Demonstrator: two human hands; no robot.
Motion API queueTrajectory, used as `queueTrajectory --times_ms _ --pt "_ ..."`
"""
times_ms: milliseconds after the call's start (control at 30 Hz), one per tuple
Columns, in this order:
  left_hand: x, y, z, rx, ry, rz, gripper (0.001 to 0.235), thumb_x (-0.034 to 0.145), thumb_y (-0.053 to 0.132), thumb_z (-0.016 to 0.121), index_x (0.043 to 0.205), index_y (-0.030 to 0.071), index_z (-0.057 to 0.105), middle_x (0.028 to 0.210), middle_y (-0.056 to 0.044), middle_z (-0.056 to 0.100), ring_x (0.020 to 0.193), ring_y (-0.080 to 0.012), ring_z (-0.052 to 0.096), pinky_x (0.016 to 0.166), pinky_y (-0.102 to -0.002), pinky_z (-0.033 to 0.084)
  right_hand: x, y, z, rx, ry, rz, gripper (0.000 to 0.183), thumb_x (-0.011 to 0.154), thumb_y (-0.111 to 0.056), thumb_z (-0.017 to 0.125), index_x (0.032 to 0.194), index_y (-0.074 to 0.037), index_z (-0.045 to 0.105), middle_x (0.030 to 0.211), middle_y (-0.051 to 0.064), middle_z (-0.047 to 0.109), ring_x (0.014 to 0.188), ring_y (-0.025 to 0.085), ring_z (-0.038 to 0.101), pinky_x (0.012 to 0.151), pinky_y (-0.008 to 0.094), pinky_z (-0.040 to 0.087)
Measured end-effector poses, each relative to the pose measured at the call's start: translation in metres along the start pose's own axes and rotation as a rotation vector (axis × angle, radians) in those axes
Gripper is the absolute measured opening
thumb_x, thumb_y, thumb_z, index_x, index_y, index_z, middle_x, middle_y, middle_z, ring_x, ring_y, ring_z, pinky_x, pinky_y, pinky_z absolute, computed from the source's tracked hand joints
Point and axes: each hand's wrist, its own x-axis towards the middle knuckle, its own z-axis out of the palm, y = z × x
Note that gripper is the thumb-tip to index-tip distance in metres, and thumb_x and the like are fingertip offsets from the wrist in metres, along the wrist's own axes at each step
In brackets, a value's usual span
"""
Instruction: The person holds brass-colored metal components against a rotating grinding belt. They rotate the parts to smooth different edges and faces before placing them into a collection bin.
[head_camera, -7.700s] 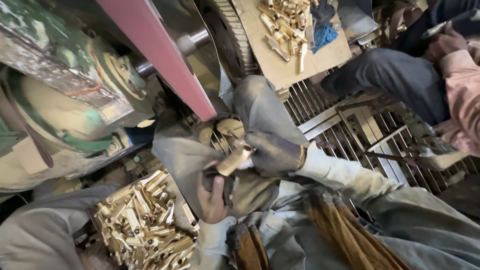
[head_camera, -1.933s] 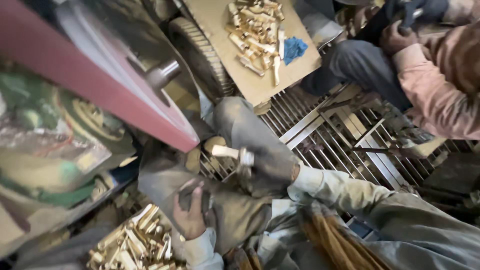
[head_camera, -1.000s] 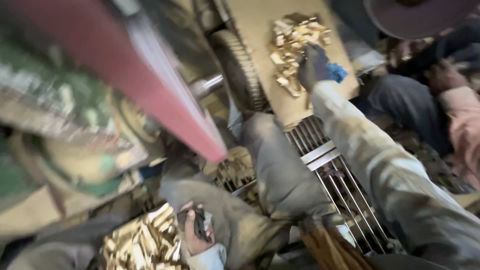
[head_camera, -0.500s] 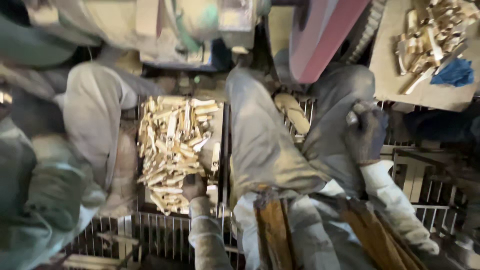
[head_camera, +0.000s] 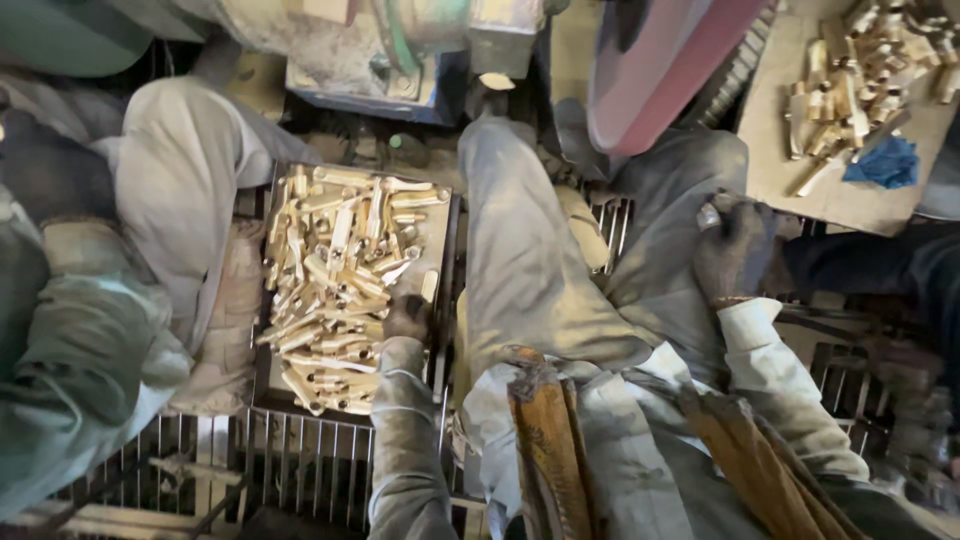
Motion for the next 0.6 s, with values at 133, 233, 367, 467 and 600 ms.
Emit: queueTrajectory --times_ms 133,233,367,467,600 --pt "0.017 -0.001 -0.007 0.131 -0.116 -0.045 0.052 0.074 0.039 0.084 0.113 0.01 0.066 0.104 -0.013 0.076 0.096 -0.0351 0.07 0.088 -0.045 0.054 -0.001 0.0 -0.001 0.029 0.002 0.016 0.011 0.1 -0.008 0.072 0.109 -0.003 0.069 0.113 0.018 0.071 0.111 0.038 0.063 0.1 0.047 0.049" --pt "0.03 0.001 -0.012 0.183 -0.244 0.006 0.051 0.072 0.037 0.087 0.11 0.009 0.069 0.103 -0.014 0.075 0.096 -0.0327 0.071 0.085 -0.043 0.055 -0.002 -0.003 -0.003 0.027 0.019 0.019 0.012 0.099 -0.008 0.072 0.109 -0.002 0.069 0.113 0.018 0.071 0.11 0.038 0.063 0.1 0.046 0.049" --pt "0.04 0.004 -0.016 0.029 -0.537 -0.036 0.038 0.076 0.028 0.082 0.104 0.003 0.078 0.097 -0.014 0.08 0.088 -0.0267 0.076 0.082 -0.037 0.06 -0.001 -0.005 -0.003 0.057 0.024 0.045 0.013 0.097 -0.008 0.073 0.106 -0.001 0.069 0.109 0.019 0.07 0.107 0.039 0.063 0.098 0.046 0.049" --pt "0.036 0.0 -0.026 -0.097 -0.642 -0.126 0.036 0.078 0.023 0.078 0.106 0.001 0.075 0.098 -0.015 0.079 0.086 -0.0253 0.076 0.079 -0.036 0.061 -0.001 -0.007 -0.004 0.021 0.015 0.027 0.013 0.096 -0.008 0.071 0.108 -0.002 0.07 0.112 0.017 0.072 0.11 0.038 0.064 0.1 0.048 0.048" --pt "0.014 -0.002 -0.028 -0.527 -0.504 -0.195 0.036 0.076 0.017 0.078 0.109 0.007 0.068 0.104 -0.012 0.076 0.091 -0.0218 0.074 0.079 -0.036 0.059 0.0 -0.011 -0.007 0.088 0.004 0.088 0.014 0.096 -0.008 0.068 0.109 -0.002 0.067 0.115 0.02 0.068 0.112 0.039 0.063 0.1 0.046 0.049"
